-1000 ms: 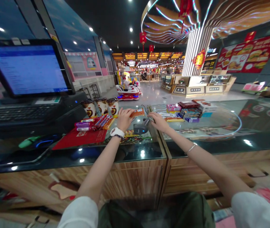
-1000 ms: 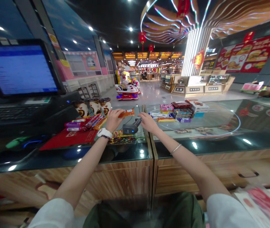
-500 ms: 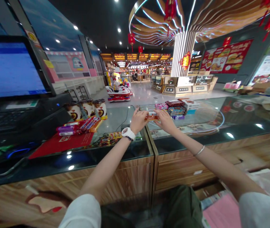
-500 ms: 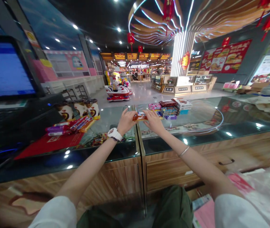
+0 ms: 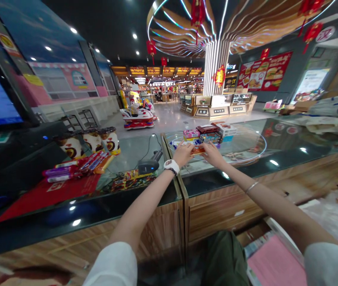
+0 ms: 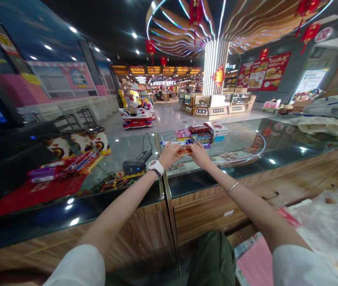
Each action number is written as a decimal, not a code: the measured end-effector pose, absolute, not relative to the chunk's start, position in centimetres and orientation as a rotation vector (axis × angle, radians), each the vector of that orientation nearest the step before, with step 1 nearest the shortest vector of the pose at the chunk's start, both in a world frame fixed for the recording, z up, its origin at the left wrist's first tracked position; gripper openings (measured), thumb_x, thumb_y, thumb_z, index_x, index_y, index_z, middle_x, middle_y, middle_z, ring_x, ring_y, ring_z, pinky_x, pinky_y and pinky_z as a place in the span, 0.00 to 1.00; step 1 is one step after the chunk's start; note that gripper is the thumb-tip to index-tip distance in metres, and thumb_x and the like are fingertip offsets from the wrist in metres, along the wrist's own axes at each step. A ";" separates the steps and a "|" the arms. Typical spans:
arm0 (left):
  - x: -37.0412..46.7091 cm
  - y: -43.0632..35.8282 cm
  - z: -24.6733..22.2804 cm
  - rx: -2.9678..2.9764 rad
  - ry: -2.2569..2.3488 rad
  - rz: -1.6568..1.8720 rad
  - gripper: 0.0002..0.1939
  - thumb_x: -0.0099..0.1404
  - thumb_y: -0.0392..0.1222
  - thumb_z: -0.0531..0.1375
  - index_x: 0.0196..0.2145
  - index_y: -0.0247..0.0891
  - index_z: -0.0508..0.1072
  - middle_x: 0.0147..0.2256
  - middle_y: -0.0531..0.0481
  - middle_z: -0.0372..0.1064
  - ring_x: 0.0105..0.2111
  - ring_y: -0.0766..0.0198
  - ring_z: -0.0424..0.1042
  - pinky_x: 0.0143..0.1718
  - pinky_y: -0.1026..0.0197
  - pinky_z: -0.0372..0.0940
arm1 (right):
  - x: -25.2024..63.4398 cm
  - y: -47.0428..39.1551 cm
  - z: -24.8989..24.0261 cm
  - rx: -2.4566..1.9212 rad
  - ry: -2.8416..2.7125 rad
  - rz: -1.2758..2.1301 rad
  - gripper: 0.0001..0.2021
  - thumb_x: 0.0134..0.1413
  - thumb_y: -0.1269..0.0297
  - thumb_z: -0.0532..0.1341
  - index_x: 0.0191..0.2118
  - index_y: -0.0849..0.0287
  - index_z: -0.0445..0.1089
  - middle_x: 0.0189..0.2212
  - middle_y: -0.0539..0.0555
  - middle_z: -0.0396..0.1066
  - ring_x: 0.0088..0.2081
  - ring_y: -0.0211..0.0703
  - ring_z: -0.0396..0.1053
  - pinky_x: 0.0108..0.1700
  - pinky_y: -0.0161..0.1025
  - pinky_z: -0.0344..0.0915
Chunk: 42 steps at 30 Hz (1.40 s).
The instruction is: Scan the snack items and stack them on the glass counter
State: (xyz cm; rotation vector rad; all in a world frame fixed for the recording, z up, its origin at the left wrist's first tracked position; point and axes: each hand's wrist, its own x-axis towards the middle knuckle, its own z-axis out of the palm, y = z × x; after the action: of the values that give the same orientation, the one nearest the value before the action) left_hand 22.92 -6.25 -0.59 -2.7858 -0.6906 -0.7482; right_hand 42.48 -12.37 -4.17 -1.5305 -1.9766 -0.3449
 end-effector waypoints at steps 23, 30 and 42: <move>21.2 -7.2 -1.1 -2.782 -0.758 -0.567 0.18 0.67 0.35 0.56 0.52 0.41 0.75 0.52 0.44 0.72 0.54 0.54 0.69 0.62 0.49 0.58 | 43.7 -11.8 -6.9 -1.505 -2.021 -0.311 0.19 0.54 0.74 0.56 0.51 0.61 0.72 0.55 0.62 0.71 0.57 0.54 0.69 0.60 0.53 0.62; 21.3 -7.5 -1.2 -2.793 -0.826 -0.412 0.17 0.67 0.39 0.57 0.52 0.40 0.76 0.52 0.44 0.74 0.54 0.54 0.71 0.65 0.47 0.55 | 43.1 -12.5 -6.6 -1.585 -2.048 -0.280 0.21 0.55 0.73 0.56 0.55 0.62 0.71 0.56 0.62 0.71 0.58 0.52 0.68 0.62 0.51 0.61; 21.4 -6.4 -2.4 -2.869 -0.903 -0.360 0.22 0.70 0.39 0.54 0.60 0.41 0.68 0.63 0.42 0.64 0.63 0.53 0.63 0.67 0.42 0.52 | 42.6 -12.3 -6.8 -1.836 -1.989 -0.218 0.25 0.63 0.66 0.55 0.64 0.62 0.62 0.64 0.62 0.65 0.68 0.53 0.57 0.68 0.57 0.51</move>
State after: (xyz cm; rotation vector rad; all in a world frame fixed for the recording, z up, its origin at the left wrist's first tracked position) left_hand 21.44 -6.45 -2.43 -2.8687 -0.9025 -0.3603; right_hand 42.63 -12.28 -6.76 -1.8364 -1.9886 -0.2181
